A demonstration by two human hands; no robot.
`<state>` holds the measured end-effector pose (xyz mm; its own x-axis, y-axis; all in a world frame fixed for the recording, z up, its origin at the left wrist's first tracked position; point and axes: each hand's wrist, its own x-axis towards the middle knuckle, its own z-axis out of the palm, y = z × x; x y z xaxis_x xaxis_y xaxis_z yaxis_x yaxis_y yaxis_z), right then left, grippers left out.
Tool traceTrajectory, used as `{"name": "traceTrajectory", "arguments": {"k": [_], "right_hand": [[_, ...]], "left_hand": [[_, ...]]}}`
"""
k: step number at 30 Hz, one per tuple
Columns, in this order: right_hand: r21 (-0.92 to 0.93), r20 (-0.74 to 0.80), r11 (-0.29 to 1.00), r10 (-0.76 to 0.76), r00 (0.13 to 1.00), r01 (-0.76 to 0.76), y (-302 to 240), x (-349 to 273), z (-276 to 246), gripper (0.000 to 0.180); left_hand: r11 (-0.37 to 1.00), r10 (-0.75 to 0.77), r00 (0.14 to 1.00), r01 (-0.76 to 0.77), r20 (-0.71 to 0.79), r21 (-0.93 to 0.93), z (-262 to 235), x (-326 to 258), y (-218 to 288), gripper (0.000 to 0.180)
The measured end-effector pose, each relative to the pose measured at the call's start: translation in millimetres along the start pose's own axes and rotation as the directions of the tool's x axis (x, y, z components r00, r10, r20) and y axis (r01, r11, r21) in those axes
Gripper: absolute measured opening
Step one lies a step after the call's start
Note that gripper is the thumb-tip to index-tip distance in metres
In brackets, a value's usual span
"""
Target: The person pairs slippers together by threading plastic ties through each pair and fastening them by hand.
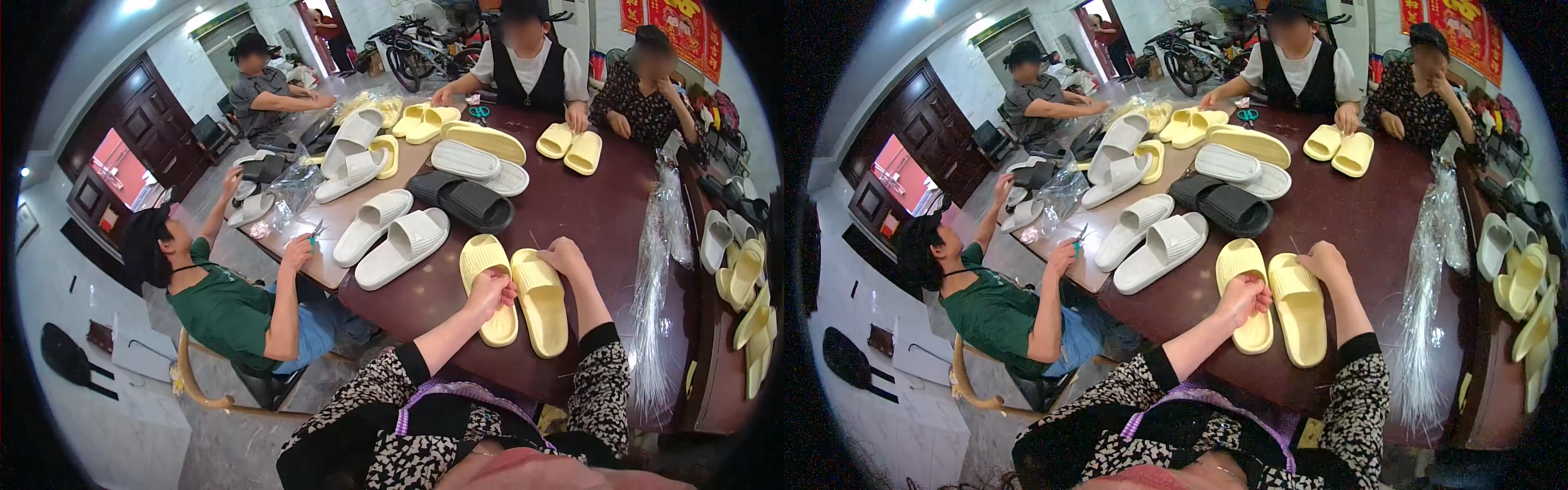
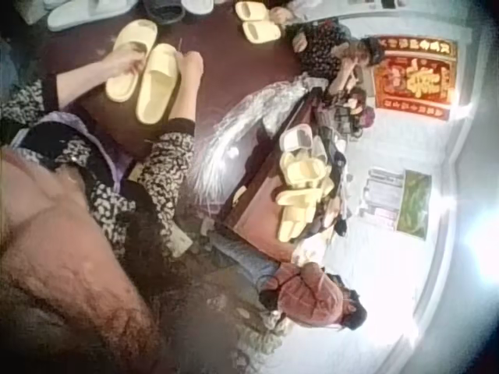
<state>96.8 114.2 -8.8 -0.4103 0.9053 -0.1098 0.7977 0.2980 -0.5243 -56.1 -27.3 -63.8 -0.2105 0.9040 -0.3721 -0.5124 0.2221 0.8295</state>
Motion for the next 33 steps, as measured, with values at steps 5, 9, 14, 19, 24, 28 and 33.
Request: {"name": "traceTrajectory", "arguments": {"k": [5,9,14,19,24,28,33], "right_hand": [[-0.095,-0.041,0.992,-0.09,0.995,0.086,3,14,13,0.025],[-0.135,-0.069,0.985,-0.121,0.99,0.111,6,16,20,0.022],[-0.131,-0.146,0.97,-0.222,0.964,0.204,-7,11,19,0.018],[0.303,-0.026,0.85,-0.445,0.895,0.432,-57,0,13,0.016],[0.386,0.011,0.775,-0.546,0.838,0.5,-67,16,48,0.016],[0.417,0.064,0.8,-0.498,0.865,0.431,-58,25,53,0.018],[0.423,0.016,0.813,-0.448,0.894,0.4,-47,18,58,0.019]], "left_hand": [[1.0,0.008,1.0,-0.008,0.017,-0.01,1,4,-3,0.013],[1.0,0.017,1.0,-0.017,0.018,-0.01,3,6,-4,0.014],[1.0,0.006,1.0,-0.006,0.026,0.006,1,4,-1,0.02],[1.0,0.002,1.0,-0.001,0.03,-0.008,-7,0,5,0.029],[1.0,-0.001,1.0,0.001,0.022,-0.016,-5,0,6,0.036],[1.0,0.002,1.0,-0.001,0.024,-0.023,-4,3,3,0.035],[1.0,-0.009,1.0,0.009,0.01,-0.009,-2,-8,-9,0.018]]}}
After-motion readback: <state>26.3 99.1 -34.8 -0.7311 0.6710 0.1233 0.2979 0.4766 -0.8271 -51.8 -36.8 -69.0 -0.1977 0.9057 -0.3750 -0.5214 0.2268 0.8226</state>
